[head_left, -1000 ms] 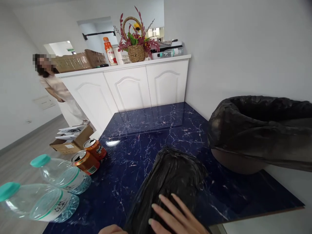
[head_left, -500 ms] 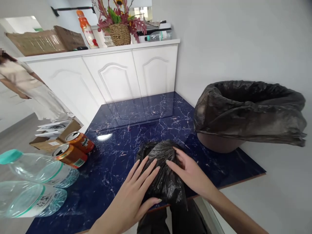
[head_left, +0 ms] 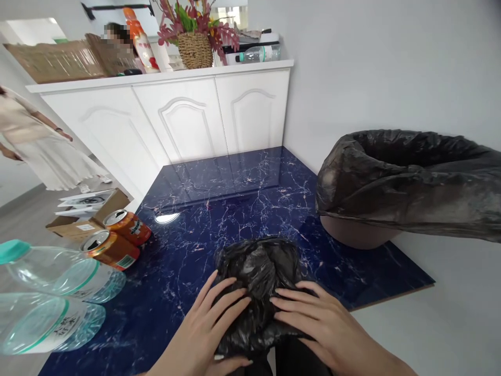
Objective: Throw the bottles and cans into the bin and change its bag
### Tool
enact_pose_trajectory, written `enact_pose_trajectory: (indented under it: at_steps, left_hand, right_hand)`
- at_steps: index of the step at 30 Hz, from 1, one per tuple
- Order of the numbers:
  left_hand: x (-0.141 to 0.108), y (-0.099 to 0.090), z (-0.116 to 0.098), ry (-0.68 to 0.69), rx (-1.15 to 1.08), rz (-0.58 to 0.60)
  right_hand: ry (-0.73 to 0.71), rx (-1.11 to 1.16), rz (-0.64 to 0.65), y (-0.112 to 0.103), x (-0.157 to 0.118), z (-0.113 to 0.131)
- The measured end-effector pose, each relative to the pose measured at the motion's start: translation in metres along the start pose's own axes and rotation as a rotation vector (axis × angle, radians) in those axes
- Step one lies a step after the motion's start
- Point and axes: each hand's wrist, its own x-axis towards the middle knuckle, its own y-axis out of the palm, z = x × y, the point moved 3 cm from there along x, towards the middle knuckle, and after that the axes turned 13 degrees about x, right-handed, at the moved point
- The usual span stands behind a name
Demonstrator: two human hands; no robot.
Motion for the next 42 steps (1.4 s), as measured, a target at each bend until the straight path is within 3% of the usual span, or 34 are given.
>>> enact_pose_trajectory:
  at_steps: [4,8,10,12,14,17,19,21,23,25,29,34,38,42]
  left_hand:
    - [-0.001,-0.012,-0.001,-0.033,-0.241,-0.019]
    - [0.008,-0.005,0.002,-0.357,-0.393,-0.048]
    - [0.012,0.001,0.005,-0.501,-0.331,-0.127]
    - [0.017,0.002,0.006,-0.552,-0.140,-0.267]
    - [0.024,-0.001,0.003,-0.457,0.089,-0.351]
    - [0.037,-0.001,-0.009,-0.137,0.256,-0.208]
    - [0.040,0.004,-0.014,-0.023,0.284,-0.095]
    - [0.040,0.010,-0.016,-0.012,0.299,-0.045]
    - [0.037,0.017,-0.016,-0.004,0.297,-0.022]
    - [0.033,0.021,-0.015,0.002,0.285,-0.001]
    - [0.025,0.019,-0.006,-0.010,0.238,0.031]
    - [0.012,0.007,0.016,-0.032,0.132,0.091]
    - [0.019,0.001,0.044,-0.225,-0.059,0.015]
    - [0.050,0.012,0.083,-0.435,-0.179,-0.109]
  right_hand:
    - [0.197,0.302,-0.094,-0.027,0.007,0.008]
    - [0.363,0.395,-0.255,-0.042,0.031,-0.001]
    - [0.407,0.353,-0.284,-0.042,0.045,-0.014]
    - [0.447,0.273,-0.276,-0.038,0.056,-0.029]
    - [0.483,0.200,-0.245,-0.032,0.062,-0.039]
    - [0.466,0.079,-0.330,-0.025,0.062,-0.035]
    - [0.356,-0.092,-0.496,-0.021,0.058,-0.016]
    - [0.162,-0.265,-0.582,-0.012,0.053,0.008]
    - [-0.002,-0.349,-0.507,0.004,0.049,0.026]
    - [-0.045,-0.381,-0.388,0.020,0.045,0.029]
    - [0.053,-0.370,-0.247,0.039,0.036,0.008]
    - [0.125,-0.286,-0.173,0.040,0.031,-0.004]
    - [0.171,-0.235,-0.128,0.041,0.035,0.003]
    - [0.209,-0.201,-0.095,0.044,0.040,0.009]
